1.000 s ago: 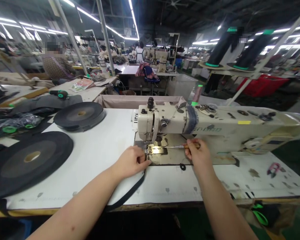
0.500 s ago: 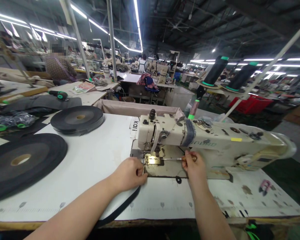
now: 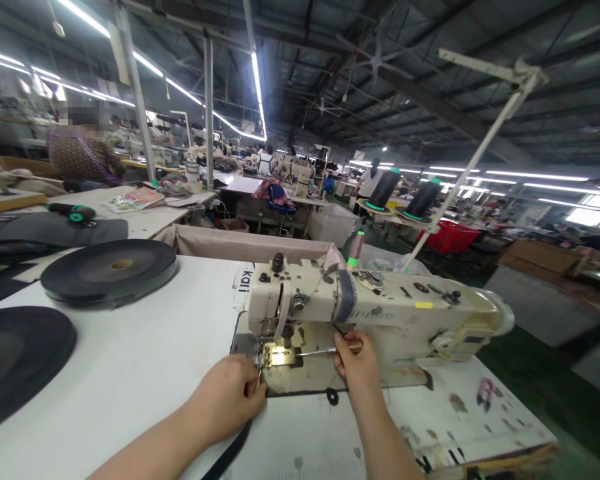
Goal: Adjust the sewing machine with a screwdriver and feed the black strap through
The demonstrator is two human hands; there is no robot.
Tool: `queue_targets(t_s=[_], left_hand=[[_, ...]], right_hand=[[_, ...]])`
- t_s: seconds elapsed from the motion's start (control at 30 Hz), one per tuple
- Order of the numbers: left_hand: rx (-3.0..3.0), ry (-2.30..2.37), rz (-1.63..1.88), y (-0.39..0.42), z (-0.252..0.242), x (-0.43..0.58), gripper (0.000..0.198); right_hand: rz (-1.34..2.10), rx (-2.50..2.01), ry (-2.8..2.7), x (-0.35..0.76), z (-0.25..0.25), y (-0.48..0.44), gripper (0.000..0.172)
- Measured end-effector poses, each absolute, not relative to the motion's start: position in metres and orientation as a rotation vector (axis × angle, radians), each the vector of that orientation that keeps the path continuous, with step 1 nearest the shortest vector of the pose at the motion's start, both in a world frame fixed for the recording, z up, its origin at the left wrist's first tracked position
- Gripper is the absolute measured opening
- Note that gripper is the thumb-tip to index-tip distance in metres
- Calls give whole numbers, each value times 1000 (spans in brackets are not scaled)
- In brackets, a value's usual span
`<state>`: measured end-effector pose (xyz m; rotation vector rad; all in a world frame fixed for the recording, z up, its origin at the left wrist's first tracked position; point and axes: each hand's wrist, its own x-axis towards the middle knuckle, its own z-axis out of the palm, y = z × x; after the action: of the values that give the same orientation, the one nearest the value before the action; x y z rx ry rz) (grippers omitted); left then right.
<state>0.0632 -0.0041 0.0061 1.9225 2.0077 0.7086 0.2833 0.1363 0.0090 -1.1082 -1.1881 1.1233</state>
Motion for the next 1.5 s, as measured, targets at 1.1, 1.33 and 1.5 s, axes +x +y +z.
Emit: queue_targets(t_s=[1.1,1.33,1.5], left_hand=[[1899,2045,659,-10,18,66,26],[1903,2053,644,-10,19,66,27],[1887,2047,642,-10,20,67,27]], right_hand=[[1063,-1223,-1260,281,33,126,64],[1021,-1254,-1285,281,31,124,66],[966,-1248,-1285,283,29,128,68]])
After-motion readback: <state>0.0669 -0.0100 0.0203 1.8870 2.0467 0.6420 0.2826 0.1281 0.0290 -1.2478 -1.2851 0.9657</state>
